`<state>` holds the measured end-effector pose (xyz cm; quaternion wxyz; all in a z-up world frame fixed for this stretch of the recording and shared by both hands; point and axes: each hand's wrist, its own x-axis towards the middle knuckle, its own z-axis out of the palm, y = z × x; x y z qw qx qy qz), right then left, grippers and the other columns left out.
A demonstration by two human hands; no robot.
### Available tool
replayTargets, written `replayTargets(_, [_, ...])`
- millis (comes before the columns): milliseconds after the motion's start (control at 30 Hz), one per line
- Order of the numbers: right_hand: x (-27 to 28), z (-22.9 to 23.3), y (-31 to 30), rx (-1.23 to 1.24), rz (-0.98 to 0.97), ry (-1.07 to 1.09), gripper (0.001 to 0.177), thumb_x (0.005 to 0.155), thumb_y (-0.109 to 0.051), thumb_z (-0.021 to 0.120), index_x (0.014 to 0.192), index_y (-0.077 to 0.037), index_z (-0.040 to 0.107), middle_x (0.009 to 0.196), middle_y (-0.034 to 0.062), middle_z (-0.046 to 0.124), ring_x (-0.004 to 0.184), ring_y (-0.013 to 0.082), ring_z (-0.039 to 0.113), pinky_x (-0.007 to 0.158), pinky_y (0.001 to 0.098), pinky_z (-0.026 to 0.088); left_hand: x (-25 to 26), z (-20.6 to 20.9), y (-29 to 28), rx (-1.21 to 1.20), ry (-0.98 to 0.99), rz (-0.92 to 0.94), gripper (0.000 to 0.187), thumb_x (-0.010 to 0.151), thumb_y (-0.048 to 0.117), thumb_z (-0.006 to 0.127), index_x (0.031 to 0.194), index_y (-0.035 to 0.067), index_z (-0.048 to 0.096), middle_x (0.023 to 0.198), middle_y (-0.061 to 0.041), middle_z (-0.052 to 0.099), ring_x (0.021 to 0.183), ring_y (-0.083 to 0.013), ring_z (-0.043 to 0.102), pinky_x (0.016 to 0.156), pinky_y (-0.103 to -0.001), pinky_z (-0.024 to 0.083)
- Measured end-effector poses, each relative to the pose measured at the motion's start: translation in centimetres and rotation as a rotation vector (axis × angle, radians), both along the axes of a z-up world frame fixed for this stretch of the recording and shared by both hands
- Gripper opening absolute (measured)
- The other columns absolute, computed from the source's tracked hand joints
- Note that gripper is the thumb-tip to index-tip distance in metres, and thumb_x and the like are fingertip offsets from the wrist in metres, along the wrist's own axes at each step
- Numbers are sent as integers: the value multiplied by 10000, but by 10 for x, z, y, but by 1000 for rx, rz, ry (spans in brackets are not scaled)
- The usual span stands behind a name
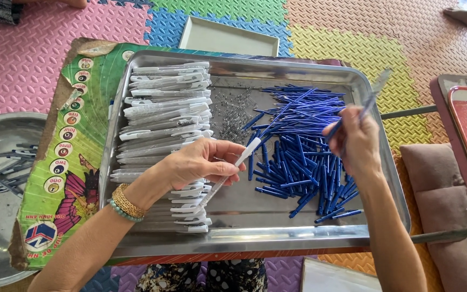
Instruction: The person assembles ballpoint pens by hand, picking up barrels and inserting blue ink refills and metal springs before snapping on the caps and placing the completed pens into a metal tray.
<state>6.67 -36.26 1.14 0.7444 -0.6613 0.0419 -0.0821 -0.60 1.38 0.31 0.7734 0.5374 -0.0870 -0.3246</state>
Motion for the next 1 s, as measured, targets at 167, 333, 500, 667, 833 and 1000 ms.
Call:
replayTargets(167, [-26, -9, -8, -961, 73, -124, 335, 1187, -401, 637, 1449, -240, 772, 1050, 152, 714, 873, 332, 669, 871, 489, 555, 3, 5, 0, 25, 18, 18, 527, 902, 53, 829, 1418, 9, 738, 1078, -148, 819, 913, -238, 838, 822, -435, 736])
replayTargets(333, [-21, 7, 71, -175, 259, 75, 420, 1173, -292, 559, 1496, -45, 664, 907, 109, 606, 534, 125, 482, 440, 262, 450, 4, 8, -3, 71, 25, -6, 546, 899, 43, 821, 1438, 17, 733, 1084, -152, 815, 911, -245, 835, 814, -441, 736])
replayTargets(500, [12, -11, 88, 247, 367, 188, 244, 1127, -235, 696, 1211, -9, 733, 818, 101, 644, 501, 112, 498, 437, 237, 444, 15, 19, 6, 193, 26, -32, 546, 928, 57, 785, 1471, 70, 727, 1121, -114, 821, 931, -203, 806, 838, -413, 726])
replayTargets(667, [32, -15, 58, 162, 144, -2, 205, 1171, -241, 648, 1167, -51, 725, 845, 89, 689, 557, 112, 607, 495, 236, 512, 53, 38, 21, 944, -587, -51, 342, 984, 156, 776, 1324, 141, 805, 994, -53, 868, 872, -183, 840, 790, -345, 695])
replayTargets(833, [27, -17, 53, -89, 129, -123, 212, 1205, -208, 602, 1178, -25, 706, 847, 119, 691, 571, 137, 637, 513, 250, 554, 74, 19, -11, 1568, -1017, -81, 198, 936, 114, 755, 1108, 180, 827, 846, -41, 799, 792, -248, 795, 703, -399, 681])
replayTargets(1000, [17, -10, 61, -272, 224, -239, 213, 1221, -141, 559, 1204, 15, 702, 861, 162, 686, 591, 183, 666, 558, 310, 613, 86, 9, -47, 1750, -1283, -77, 170, 779, 7, 807, 927, 88, 823, 697, -114, 731, 687, -316, 760, 588, -505, 665])
